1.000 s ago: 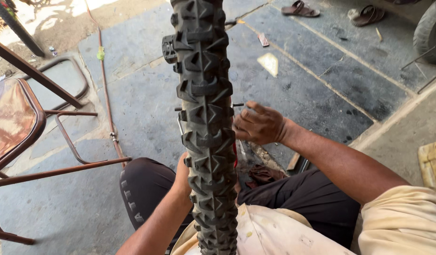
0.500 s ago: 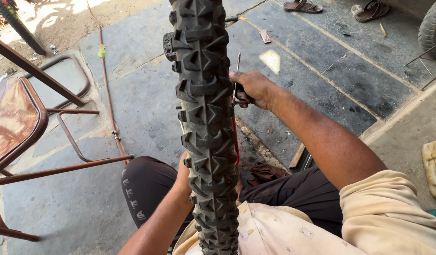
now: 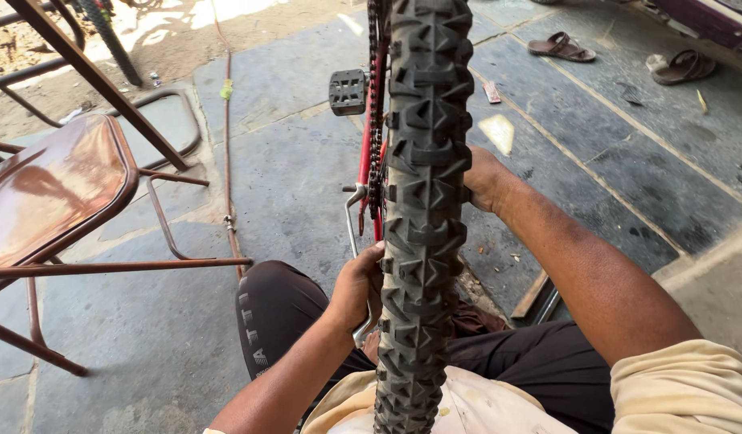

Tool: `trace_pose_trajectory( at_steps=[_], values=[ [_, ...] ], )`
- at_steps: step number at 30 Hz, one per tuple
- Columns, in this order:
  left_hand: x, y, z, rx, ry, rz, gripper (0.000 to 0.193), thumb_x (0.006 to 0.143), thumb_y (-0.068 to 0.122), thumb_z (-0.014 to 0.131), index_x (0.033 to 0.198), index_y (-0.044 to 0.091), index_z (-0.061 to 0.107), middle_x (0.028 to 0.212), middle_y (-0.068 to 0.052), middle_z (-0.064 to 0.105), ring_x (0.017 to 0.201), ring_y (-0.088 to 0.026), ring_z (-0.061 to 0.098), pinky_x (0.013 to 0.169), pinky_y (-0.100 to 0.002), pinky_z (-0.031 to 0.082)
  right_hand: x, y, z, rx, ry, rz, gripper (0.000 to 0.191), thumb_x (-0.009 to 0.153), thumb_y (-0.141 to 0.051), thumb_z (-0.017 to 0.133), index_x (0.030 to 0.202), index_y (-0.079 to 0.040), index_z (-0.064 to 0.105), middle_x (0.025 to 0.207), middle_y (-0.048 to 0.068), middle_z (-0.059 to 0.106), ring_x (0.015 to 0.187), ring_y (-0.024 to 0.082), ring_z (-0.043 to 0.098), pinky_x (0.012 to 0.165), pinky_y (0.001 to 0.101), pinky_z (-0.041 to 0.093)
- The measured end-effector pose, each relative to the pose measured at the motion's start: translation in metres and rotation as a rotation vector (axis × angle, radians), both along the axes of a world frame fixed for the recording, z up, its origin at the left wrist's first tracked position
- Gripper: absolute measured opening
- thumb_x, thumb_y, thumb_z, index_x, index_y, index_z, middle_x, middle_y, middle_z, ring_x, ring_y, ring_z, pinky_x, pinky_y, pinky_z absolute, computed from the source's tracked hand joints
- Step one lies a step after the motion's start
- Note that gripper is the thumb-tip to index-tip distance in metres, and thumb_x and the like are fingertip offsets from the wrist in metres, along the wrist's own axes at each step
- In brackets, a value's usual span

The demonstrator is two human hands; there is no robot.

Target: The person is repairing a red bicycle by tightening the rear wheel axle nuts using two wrenches. They adjust the wheel position and ensure the axle is secure.

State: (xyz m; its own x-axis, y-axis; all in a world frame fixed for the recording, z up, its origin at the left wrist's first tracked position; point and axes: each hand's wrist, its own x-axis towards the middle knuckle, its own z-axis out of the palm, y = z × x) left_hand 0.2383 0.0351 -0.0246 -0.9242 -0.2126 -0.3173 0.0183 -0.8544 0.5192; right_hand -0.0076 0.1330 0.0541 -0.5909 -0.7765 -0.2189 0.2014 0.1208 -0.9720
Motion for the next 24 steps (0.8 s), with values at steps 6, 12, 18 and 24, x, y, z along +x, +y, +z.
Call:
trace_pose_trajectory(
  at_steps=[6, 12, 18, 24],
  values=[
    [-0.001, -0.001, -0.008, -0.023, 0.041, -0.002, 0.038, 0.106, 0.027, 0.054, 0.118, -0.008, 0.063, 0.103, -0.019, 0.074, 0.089, -0.028, 0.073, 0.085, -0.045, 0.059, -0.008, 0.0, -0.008, -0.173, 0.037, 0.147, 0.027, 0.086, -0.016, 0.077, 0.11, -0.004, 0.074, 0.101, 0.006, 0.074, 0.087, 0.016, 0.073, 0.079, 0.0338, 0.061],
    [-0.004, -0.003, -0.016, 0.016, -0.029, 0.042, 0.037, 0.101, 0.024, 0.051, 0.12, -0.004, 0.066, 0.108, -0.016, 0.076, 0.094, -0.026, 0.074, 0.09, -0.043, 0.06, 0.002, 0.015, -0.005, -0.019, 0.618, 0.117, 0.027, 0.095, -0.022, 0.072, 0.118, -0.008, 0.07, 0.106, 0.005, 0.072, 0.099, 0.017, 0.071, 0.092, 0.0345, 0.059],
    [0.0, -0.009, -0.022, -0.171, -0.171, 0.019, 0.045, 0.102, 0.032, 0.047, 0.113, -0.006, 0.07, 0.103, -0.018, 0.076, 0.087, -0.027, 0.075, 0.079, -0.041, 0.063, 0.044, 0.039, -0.026, -0.257, 1.894, 0.012, 0.034, 0.097, -0.025, 0.059, 0.124, -0.007, 0.066, 0.12, 0.009, 0.072, 0.114, 0.023, 0.07, 0.099, 0.0432, 0.049],
    [0.011, -0.016, -0.023, -0.254, 0.014, -0.099, 0.032, 0.103, 0.024, 0.052, 0.109, -0.001, 0.069, 0.096, -0.015, 0.074, 0.079, -0.023, 0.073, 0.068, -0.037, 0.063, 0.039, 0.059, -0.051, -0.291, 2.223, 0.014, 0.021, 0.11, -0.03, 0.046, 0.1, -0.018, 0.06, 0.086, 0.002, 0.064, 0.084, 0.02, 0.064, 0.093, 0.042, 0.055]
  ],
)
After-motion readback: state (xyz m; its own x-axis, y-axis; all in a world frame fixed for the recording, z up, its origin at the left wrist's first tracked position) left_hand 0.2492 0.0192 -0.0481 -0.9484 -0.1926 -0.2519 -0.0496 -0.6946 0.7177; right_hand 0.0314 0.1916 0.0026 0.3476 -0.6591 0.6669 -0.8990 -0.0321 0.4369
